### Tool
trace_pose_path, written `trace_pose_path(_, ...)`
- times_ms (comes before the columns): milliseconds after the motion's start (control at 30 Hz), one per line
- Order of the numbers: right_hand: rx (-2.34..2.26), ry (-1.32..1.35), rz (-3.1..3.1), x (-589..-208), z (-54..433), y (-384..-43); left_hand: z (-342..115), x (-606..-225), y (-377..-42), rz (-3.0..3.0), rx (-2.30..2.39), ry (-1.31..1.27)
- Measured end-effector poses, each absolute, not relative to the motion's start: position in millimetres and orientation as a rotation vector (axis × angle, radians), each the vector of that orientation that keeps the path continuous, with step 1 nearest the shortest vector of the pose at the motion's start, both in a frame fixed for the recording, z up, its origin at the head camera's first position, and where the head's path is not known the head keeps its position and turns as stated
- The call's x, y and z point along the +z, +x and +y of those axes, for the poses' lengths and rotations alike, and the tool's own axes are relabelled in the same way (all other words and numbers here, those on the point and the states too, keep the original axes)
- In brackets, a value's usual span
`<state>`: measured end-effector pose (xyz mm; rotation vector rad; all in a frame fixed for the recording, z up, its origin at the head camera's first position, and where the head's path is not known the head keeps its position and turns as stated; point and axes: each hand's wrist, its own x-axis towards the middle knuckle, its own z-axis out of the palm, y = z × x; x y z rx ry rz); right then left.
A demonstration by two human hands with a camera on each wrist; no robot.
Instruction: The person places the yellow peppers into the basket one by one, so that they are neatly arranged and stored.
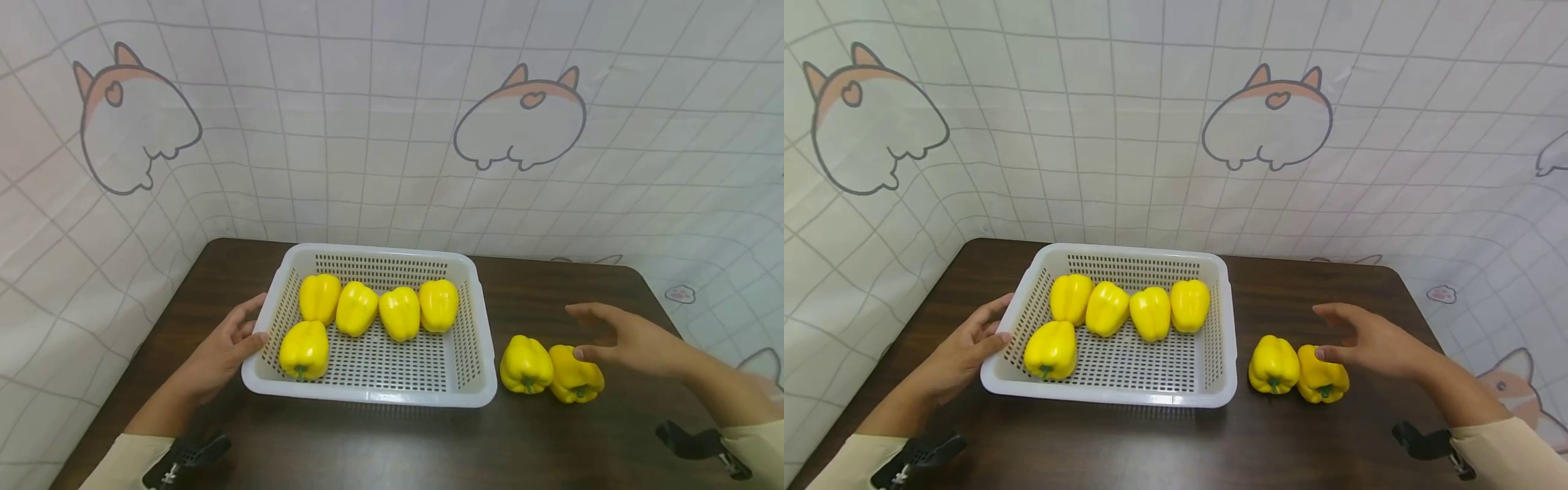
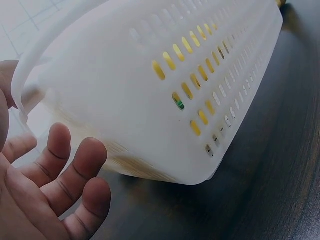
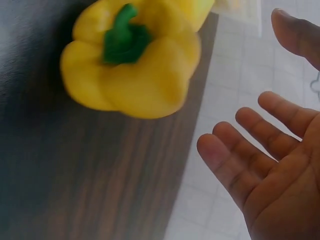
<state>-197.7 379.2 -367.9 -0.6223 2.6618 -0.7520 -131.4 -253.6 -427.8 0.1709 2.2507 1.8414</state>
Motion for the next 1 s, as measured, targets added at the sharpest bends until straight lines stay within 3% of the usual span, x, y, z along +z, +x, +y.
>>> trace_pose_path(500, -0.898, -0.538, 2.442, -401, 400, -192, -255, -428, -132, 2.241, 1.837, 0.169)
trace_pose_path(1000, -0.878, -0.497, 2.423, -409, 400, -193, -255, -429, -132, 2.227, 1.847, 0.156)
